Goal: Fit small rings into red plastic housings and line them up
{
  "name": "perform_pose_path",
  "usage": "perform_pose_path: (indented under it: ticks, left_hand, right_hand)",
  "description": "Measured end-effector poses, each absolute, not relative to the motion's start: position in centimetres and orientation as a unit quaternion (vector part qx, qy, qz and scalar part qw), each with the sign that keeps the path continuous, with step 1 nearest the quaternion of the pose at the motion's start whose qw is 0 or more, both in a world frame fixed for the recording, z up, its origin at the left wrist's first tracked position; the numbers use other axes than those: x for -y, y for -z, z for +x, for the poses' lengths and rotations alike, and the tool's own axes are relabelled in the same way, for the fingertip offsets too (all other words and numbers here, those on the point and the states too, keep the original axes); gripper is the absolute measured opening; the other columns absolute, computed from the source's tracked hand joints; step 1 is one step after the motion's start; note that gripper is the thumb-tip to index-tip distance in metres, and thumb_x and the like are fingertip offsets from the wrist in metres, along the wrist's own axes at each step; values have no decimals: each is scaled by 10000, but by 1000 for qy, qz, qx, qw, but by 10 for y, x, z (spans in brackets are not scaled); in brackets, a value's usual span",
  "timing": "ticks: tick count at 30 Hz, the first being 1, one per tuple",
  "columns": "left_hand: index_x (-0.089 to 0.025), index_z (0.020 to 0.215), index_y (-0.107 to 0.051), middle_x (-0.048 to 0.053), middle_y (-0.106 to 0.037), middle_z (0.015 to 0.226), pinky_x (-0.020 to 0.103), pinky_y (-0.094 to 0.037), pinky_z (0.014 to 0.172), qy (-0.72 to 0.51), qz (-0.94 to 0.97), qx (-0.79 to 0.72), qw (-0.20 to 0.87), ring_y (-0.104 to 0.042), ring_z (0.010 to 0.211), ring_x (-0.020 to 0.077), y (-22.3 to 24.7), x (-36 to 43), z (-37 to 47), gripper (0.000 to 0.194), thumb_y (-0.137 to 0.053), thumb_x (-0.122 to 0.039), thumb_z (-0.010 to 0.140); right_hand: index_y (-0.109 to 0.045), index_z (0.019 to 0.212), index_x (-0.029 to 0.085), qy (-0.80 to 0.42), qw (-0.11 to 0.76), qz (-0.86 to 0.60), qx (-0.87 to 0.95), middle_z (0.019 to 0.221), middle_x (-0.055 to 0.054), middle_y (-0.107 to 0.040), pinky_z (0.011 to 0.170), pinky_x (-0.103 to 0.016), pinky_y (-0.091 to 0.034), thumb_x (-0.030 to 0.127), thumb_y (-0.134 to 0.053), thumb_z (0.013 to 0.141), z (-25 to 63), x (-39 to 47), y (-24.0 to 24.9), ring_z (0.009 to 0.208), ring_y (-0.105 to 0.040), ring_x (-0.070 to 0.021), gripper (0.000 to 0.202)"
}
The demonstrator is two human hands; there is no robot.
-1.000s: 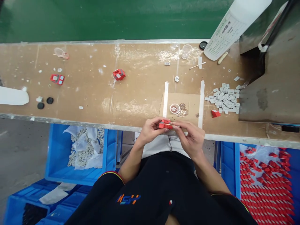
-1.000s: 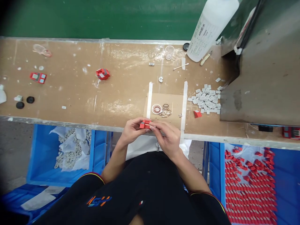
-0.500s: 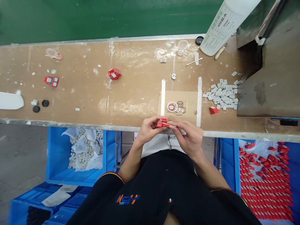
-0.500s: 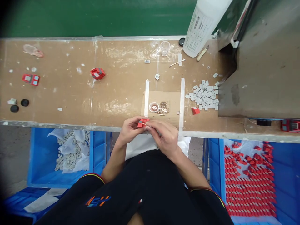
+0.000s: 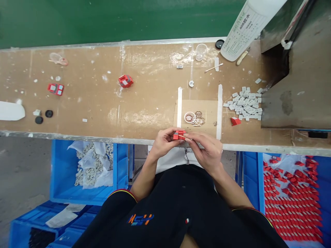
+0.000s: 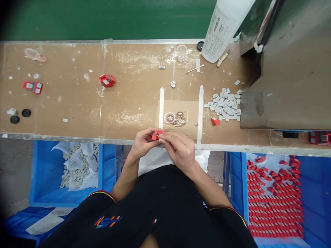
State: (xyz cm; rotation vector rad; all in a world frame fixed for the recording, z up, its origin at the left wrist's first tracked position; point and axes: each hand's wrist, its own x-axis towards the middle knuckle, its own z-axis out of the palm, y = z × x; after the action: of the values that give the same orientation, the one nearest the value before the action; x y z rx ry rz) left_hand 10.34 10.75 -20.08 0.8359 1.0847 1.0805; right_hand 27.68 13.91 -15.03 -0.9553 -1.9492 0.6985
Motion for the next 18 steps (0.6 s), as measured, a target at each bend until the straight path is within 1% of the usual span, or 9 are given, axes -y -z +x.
perform_pose_path:
  ticks: [5, 11, 15, 18]
  left_hand:
    - [-143, 1061, -743, 68, -780, 926, 274, -635, 727, -466, 361, -489, 643, -741, 812, 181, 201, -107, 104, 415, -852, -404, 758]
    - [-141, 1076, -732, 90, -791, 980, 279, -635, 759, -473, 384, -487, 626, -758, 874, 202, 205, -104, 106, 411, -830, -414, 785]
    - [-143, 1072, -732, 86, -794, 976, 272, -635, 752, -474, 384, -490, 623, -758, 857, 194, 205, -104, 107, 405, -833, -407, 782]
    - [-144, 1063, -736, 81, -792, 972, 274, -637, 764, -479, 383, -488, 622, -756, 852, 187, 205, -105, 108, 385, -834, -389, 782]
  right_hand:
    - [-718, 1029, 242, -269, 410, -374, 787, 914, -23, -799, 752, -297, -649, 139, -618, 972, 278, -137, 147, 850, -775, -181, 154]
    - [-733, 1040, 255, -274, 410, -376, 784, 932, -16, -802, 780, -296, -648, 114, -620, 957, 278, -139, 148, 868, -774, -180, 200]
    - [-729, 1027, 248, -261, 393, -380, 796, 924, -24, -799, 760, -304, -652, 154, -602, 983, 279, -138, 148, 846, -776, -187, 164]
    - [-730, 1020, 241, -265, 401, -383, 789, 928, -26, -798, 749, -293, -646, 142, -623, 970, 282, -139, 144, 843, -772, -179, 155]
